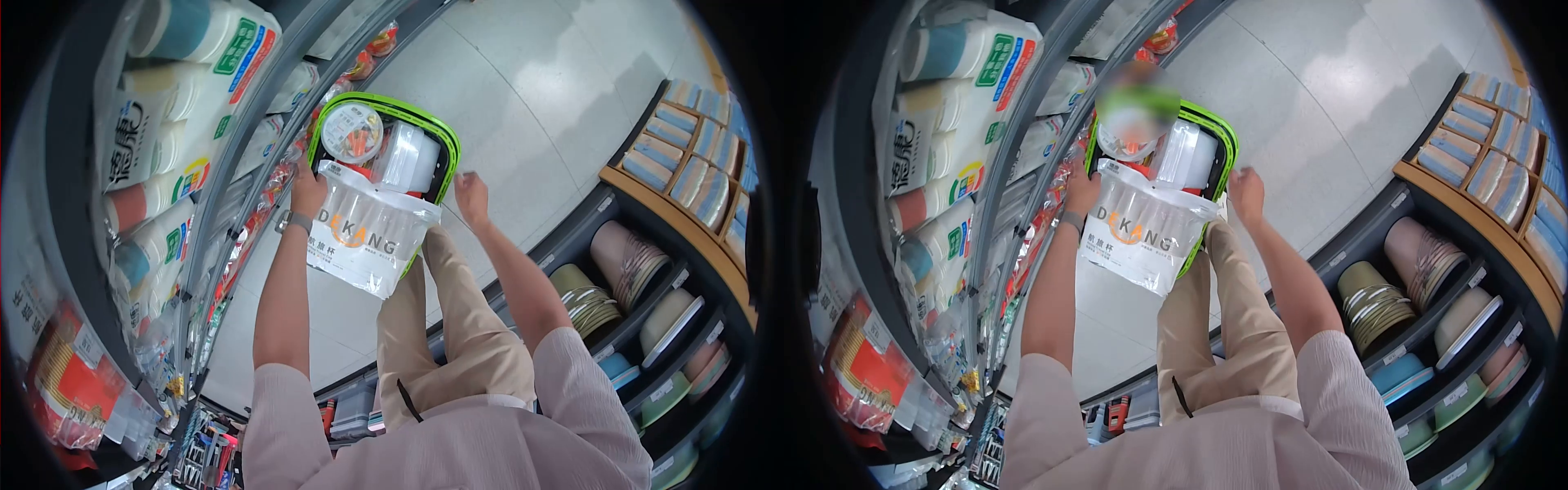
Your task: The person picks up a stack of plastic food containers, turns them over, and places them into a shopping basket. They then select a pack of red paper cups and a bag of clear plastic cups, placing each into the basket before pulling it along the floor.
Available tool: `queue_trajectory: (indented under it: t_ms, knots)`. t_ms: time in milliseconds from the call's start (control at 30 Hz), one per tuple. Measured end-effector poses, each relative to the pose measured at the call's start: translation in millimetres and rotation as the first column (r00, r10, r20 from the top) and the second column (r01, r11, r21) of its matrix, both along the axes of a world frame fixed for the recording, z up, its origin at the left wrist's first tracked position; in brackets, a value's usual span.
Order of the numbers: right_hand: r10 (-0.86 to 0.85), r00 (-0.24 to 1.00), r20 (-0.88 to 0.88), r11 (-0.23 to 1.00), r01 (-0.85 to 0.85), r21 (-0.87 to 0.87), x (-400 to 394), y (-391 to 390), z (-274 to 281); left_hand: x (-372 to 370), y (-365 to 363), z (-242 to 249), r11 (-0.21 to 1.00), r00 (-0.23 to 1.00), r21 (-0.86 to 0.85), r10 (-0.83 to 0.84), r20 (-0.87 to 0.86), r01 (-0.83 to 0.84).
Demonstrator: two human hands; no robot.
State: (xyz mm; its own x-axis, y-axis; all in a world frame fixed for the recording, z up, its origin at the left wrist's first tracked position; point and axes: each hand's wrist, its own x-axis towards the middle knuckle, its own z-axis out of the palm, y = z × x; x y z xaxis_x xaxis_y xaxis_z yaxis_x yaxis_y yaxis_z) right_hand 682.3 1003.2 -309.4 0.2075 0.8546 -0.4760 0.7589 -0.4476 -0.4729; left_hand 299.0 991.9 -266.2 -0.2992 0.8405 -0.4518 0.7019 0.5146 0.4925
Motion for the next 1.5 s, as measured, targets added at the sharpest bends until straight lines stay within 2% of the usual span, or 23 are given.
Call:
queue_trajectory:
  t_ms: [67,100,133,267,333,400,467,633,667,733,800,867,933,1033,1133,1200,1233,1267,1300,1333,1400,1433,1500]
  knots:
    - [0.035,0.999,-0.024,0.999,-0.036,-0.035,-5,38,-2,-1,11,-18,0.996,0.999,-0.079,-0.035,0.002,0.035]
    - [0.147,0.989,0.029,0.984,-0.143,-0.102,-12,53,-1,1,19,-19,0.984,0.999,-0.180,-0.009,0.035,0.016]
    - [0.260,0.963,0.072,0.954,-0.244,-0.175,-17,61,1,3,18,-22,0.982,0.999,-0.188,-0.012,0.032,0.017]
    - [0.239,0.965,0.105,0.956,-0.215,-0.197,-30,67,1,3,13,-36,0.994,1.000,-0.107,0.013,-0.015,-0.014]
    - [0.201,0.960,0.196,0.978,-0.183,-0.104,-34,61,-6,-6,13,-45,0.999,0.998,-0.038,-0.011,-0.070,0.008]
    - [0.153,0.958,0.241,0.988,-0.146,-0.047,-38,61,-5,-12,18,-46,0.988,0.993,-0.105,0.114,0.039,-0.109]
    - [0.107,0.953,0.283,0.993,-0.114,0.009,-39,59,-1,-15,22,-47,0.991,0.994,-0.087,0.104,0.035,-0.101]
    - [-0.027,0.996,0.081,1.000,0.027,-0.004,-29,54,39,-13,20,-32,1.000,0.999,0.024,0.020,-0.026,-0.019]
    - [-0.019,0.996,0.083,1.000,0.019,-0.001,-28,48,49,-12,19,-28,0.993,0.996,0.114,0.040,-0.084,-0.030]
    - [-0.212,0.960,-0.183,0.975,0.221,0.030,-26,34,69,-5,18,-3,0.977,0.987,0.206,0.079,-0.143,-0.048]
    - [-0.195,0.950,-0.245,0.979,0.205,0.016,-25,16,93,5,17,53,0.946,0.933,0.053,0.306,0.192,-0.321]
    - [-0.180,0.913,-0.366,0.981,0.192,-0.003,-24,-1,125,6,2,96,0.929,0.938,0.178,0.290,0.189,-0.323]
    - [-0.093,0.917,-0.387,0.995,0.096,-0.010,-29,-16,176,5,-17,145,0.909,0.930,0.235,0.294,0.221,-0.343]
    - [0.148,0.861,-0.486,0.988,-0.144,0.046,-31,-48,238,-3,-42,214,0.876,0.947,0.360,0.295,0.128,-0.322]
    - [0.331,0.739,-0.587,0.934,-0.343,0.095,-48,-74,312,-1,-58,295,0.918,0.963,0.294,0.257,0.075,-0.268]
    - [0.400,0.662,-0.634,0.879,-0.473,0.060,-59,-95,346,-1,-69,330,0.943,0.976,0.268,-0.166,-0.139,0.198]
    - [0.421,0.651,-0.632,0.871,-0.485,0.080,-61,-106,358,4,-78,340,0.916,0.958,0.292,-0.238,-0.163,0.277]
    - [0.430,0.611,-0.664,0.816,-0.578,-0.004,-65,-116,361,5,-89,347,0.913,0.958,0.308,-0.221,-0.182,0.269]
    - [0.430,0.573,-0.697,0.741,-0.665,-0.089,-64,-126,365,6,-105,353,0.897,0.922,0.238,-0.329,-0.202,0.372]
    - [0.457,0.552,-0.698,0.731,-0.680,-0.059,-62,-133,366,6,-120,358,0.867,0.875,0.168,-0.429,-0.223,0.468]
    - [0.460,0.481,-0.746,0.585,-0.797,-0.153,-65,-141,363,5,-144,370,0.882,0.877,0.149,-0.398,-0.270,0.447]
    - [0.476,0.464,-0.747,0.572,-0.809,-0.138,-65,-144,360,5,-160,376,0.891,0.882,0.096,-0.416,-0.223,0.444]
    - [0.513,0.423,-0.747,0.425,-0.881,-0.207,-69,-146,355,9,-181,387,0.898,0.885,0.035,-0.425,-0.189,0.439]
